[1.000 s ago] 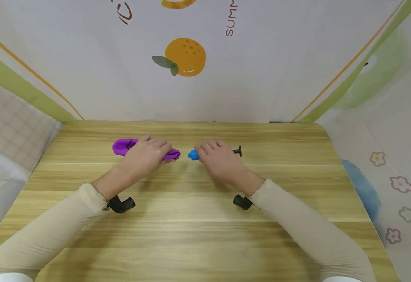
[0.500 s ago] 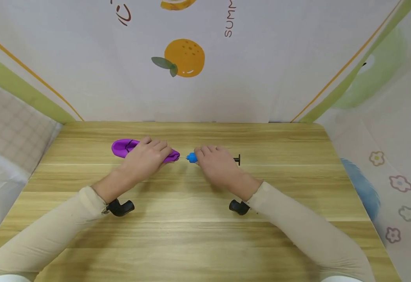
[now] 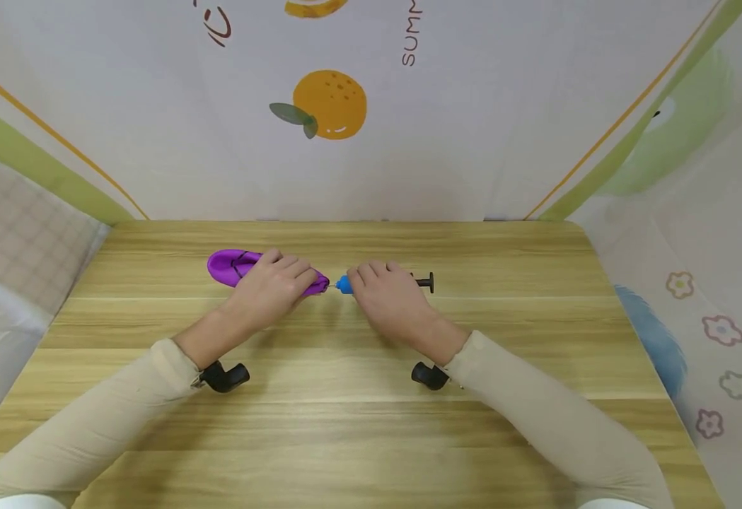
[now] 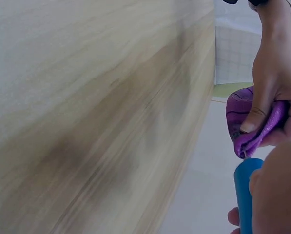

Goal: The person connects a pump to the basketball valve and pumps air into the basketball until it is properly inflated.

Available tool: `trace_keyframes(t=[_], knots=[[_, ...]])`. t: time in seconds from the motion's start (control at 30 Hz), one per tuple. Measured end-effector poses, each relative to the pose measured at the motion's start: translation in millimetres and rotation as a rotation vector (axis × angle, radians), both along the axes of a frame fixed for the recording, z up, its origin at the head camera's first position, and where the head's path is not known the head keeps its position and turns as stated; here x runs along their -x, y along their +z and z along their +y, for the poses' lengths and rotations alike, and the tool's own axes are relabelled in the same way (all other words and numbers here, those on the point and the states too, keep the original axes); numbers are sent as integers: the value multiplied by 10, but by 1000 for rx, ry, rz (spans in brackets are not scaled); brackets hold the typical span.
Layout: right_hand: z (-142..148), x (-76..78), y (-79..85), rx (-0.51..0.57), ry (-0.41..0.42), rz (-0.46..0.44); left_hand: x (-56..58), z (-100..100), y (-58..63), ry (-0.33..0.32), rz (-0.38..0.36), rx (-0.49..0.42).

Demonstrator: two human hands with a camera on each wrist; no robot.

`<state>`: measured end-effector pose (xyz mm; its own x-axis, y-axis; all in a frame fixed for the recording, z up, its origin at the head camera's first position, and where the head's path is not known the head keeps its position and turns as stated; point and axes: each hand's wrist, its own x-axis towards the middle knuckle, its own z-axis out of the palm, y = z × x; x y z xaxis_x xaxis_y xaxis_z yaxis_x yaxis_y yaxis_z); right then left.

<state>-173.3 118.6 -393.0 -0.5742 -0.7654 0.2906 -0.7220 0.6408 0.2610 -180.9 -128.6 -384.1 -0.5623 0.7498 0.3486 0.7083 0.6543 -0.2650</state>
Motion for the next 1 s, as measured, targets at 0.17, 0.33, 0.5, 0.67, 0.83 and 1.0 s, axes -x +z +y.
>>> trace_keyframes(t=[0.17, 0.33, 0.5, 0.67, 0.83, 1.0], knots=[[-19, -7, 0, 15, -14, 21, 5, -5, -20, -15, 41, -56], [-29, -21, 11, 0, -25, 15, 27, -12, -32, -69, 100, -98], [-34, -49, 11, -6, -36, -3, 33, -15, -31, -105, 136, -111], [-55, -54, 9, 19, -37, 11, 32, -10, -21, -127, 158, -147], [-67, -50, 28, 6, -35, -11, 35, 0, -38, -130, 142, -161], [-51, -33, 60, 35, -58, -35, 35, 30, -24, -43, 56, -167]])
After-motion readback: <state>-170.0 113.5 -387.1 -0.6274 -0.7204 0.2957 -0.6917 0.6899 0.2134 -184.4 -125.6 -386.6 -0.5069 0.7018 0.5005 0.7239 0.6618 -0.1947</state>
